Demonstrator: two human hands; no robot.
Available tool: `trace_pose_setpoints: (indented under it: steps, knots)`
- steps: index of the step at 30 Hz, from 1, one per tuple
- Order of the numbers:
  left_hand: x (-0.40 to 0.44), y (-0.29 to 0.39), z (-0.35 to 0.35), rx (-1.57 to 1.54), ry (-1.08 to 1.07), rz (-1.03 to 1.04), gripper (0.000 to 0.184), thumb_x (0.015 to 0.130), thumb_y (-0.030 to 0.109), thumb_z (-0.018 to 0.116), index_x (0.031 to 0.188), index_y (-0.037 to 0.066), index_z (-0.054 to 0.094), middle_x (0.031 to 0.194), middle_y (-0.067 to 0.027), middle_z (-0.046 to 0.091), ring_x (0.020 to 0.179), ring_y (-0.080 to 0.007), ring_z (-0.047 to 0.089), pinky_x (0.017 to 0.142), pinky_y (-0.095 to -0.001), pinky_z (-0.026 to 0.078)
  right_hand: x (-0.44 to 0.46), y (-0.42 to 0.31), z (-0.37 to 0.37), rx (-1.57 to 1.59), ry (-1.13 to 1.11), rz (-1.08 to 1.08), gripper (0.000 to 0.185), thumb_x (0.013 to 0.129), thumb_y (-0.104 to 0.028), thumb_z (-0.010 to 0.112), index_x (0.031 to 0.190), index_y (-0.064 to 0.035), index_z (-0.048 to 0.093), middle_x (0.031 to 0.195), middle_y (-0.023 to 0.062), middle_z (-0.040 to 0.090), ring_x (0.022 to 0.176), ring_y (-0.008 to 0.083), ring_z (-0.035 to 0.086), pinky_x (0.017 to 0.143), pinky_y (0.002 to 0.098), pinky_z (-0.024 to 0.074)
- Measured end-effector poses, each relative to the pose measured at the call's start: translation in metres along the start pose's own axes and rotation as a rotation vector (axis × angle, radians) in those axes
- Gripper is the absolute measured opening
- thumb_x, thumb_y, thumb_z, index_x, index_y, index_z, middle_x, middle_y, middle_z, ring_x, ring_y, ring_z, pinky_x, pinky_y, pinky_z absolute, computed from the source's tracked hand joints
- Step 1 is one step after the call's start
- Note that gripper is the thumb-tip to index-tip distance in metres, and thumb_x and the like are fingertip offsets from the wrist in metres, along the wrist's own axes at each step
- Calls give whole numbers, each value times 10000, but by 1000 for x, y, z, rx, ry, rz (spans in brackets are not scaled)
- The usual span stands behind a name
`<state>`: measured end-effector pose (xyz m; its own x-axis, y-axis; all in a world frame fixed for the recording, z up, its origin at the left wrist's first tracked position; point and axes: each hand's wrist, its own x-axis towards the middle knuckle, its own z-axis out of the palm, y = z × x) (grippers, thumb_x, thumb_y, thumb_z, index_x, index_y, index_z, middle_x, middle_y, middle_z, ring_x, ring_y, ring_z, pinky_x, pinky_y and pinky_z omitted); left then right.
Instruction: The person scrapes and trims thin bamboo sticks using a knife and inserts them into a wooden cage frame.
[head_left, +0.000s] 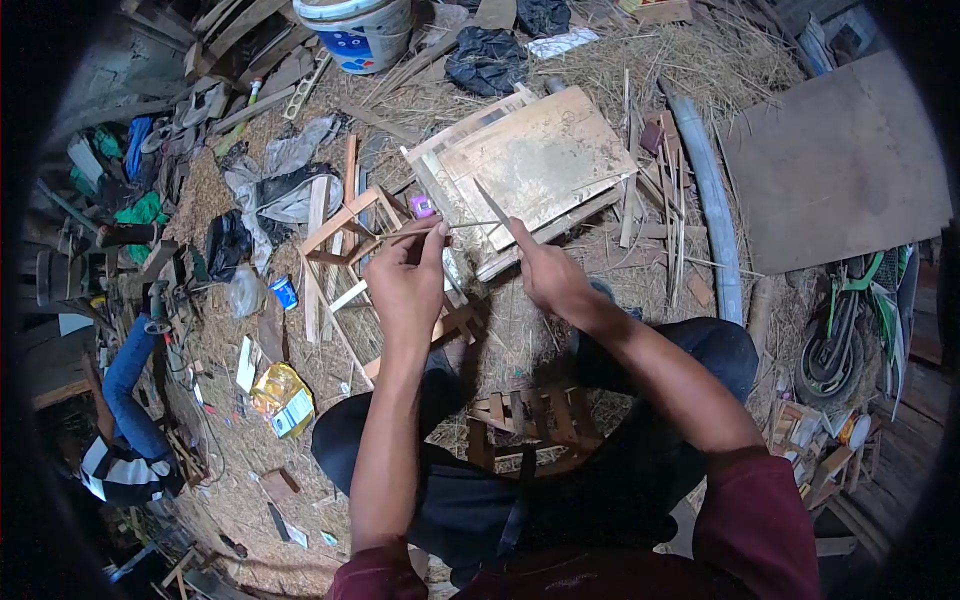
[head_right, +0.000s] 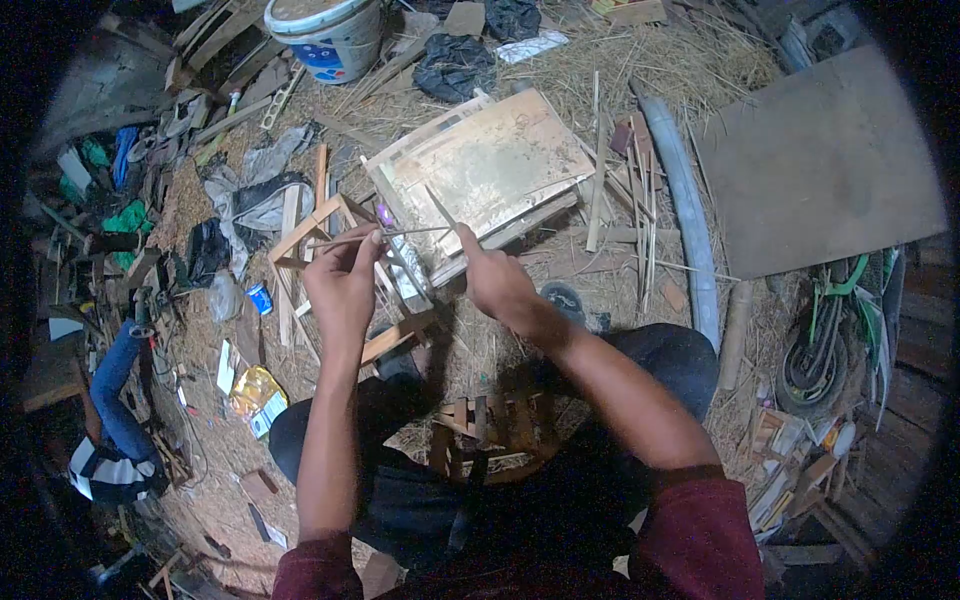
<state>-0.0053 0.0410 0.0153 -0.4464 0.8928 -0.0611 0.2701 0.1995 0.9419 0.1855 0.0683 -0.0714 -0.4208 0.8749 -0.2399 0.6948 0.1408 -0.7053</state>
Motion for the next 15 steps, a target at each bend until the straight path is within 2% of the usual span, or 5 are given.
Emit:
trace_pose_setpoints:
  steps: [6,9,12,15]
  knots:
    - [-8,14,-2,143,-9,70,153,895,44,660,1000,-55,713,886,-111,729,798,-126,683,744,-256,546,4,-2,-5,67,105,-217,501,897,-11,439,1389,64,383,810,319,582,732,464,591,666,509,456]
    - [-10,12,1,111,-7,97,145,890,53,656,989,-30,721,854,-129,733,782,-137,702,717,-260,547,-4,-33,-15,251,182,-447,500,897,9,443,1387,88,379,824,314,584,736,449,601,665,485,468]
    - [-12,7,0,112,-18,122,143,891,43,657,991,-38,719,855,-120,730,803,-138,698,721,-258,549,-9,-37,-9,120,327,-575,449,917,35,422,1362,97,426,825,269,633,672,375,638,601,449,515]
    - [-11,5,0,78,-10,99,147,892,36,660,998,-49,715,865,-108,729,809,-131,688,721,-255,548,-9,-22,-11,-27,185,-443,467,912,34,444,1374,95,414,807,259,614,627,359,610,587,431,518]
